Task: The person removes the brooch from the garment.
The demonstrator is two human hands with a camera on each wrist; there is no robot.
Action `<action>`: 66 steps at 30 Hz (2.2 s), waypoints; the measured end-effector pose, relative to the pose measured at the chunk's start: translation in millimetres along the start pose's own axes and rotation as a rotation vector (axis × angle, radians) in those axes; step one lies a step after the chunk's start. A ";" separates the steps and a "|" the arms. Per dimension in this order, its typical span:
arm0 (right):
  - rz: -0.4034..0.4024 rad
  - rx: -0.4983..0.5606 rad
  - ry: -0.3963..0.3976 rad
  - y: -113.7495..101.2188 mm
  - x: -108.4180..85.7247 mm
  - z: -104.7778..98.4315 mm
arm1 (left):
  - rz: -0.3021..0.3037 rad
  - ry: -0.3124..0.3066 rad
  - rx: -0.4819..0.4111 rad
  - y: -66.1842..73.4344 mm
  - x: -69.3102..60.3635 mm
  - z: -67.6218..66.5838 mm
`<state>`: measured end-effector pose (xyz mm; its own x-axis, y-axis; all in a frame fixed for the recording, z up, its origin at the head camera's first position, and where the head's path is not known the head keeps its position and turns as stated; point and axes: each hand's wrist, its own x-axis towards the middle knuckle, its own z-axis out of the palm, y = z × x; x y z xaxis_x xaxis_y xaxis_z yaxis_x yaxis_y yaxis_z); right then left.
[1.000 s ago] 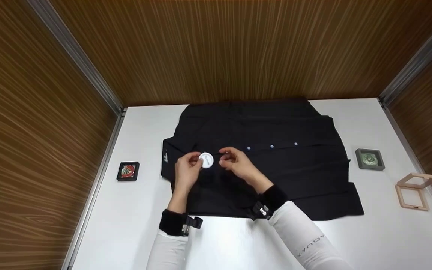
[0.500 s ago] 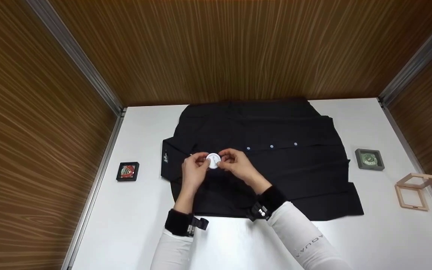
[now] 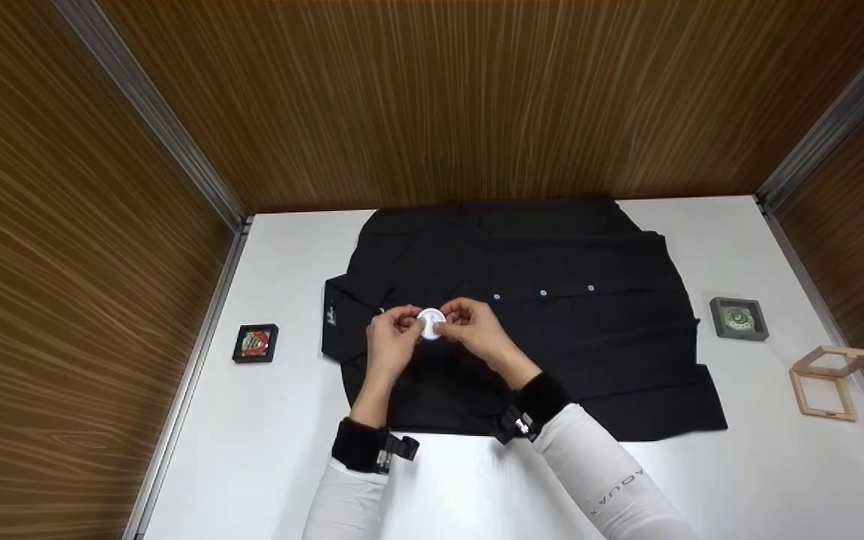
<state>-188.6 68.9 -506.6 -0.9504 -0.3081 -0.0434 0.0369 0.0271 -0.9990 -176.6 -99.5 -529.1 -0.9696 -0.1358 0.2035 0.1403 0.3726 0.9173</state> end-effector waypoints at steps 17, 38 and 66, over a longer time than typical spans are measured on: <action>0.027 0.037 0.048 -0.3 1.7 3.3 | 0.007 -0.008 0.013 1.9 -1.4 0.5; 0.019 0.051 0.050 1.4 1.5 3.4 | -0.007 -0.030 -0.010 3.7 -2.8 1.9; -0.011 0.023 0.089 42.5 13.8 -3.1 | -0.024 -0.088 -0.026 -2.0 -4.4 0.9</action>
<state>-201.1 68.7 -549.7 -0.9744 -0.2226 -0.0317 0.0321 0.0021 -0.9995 -172.9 -98.8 -532.1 -0.9865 -0.0630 0.1512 0.1205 0.3459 0.9305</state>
